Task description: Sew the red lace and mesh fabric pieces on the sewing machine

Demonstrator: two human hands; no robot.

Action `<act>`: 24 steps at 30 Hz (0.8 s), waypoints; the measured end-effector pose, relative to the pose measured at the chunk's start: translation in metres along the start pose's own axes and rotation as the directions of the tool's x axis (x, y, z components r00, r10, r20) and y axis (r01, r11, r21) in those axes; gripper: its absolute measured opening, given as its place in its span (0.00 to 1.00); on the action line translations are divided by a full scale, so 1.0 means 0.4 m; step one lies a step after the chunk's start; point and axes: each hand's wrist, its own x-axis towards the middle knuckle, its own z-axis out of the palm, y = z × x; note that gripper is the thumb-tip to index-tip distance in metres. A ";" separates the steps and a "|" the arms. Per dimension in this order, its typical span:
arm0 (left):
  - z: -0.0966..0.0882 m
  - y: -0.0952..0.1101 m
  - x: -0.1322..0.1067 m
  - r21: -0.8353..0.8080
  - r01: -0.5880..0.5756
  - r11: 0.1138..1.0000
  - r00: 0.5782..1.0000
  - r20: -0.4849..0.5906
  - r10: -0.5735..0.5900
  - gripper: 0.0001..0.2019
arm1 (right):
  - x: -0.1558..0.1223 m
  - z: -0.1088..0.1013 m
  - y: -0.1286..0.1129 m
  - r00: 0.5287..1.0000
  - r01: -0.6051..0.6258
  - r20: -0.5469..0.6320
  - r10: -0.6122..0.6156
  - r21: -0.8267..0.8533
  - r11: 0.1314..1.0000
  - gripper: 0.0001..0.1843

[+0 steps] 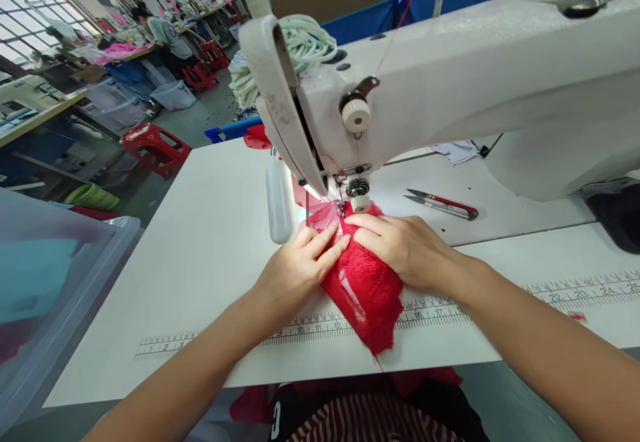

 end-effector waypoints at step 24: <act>-0.001 0.004 -0.001 0.067 -0.004 0.998 0.999 -0.046 0.008 0.16 | 0.002 -0.005 0.000 1.000 -0.020 -0.010 0.019 -0.110 0.994 0.14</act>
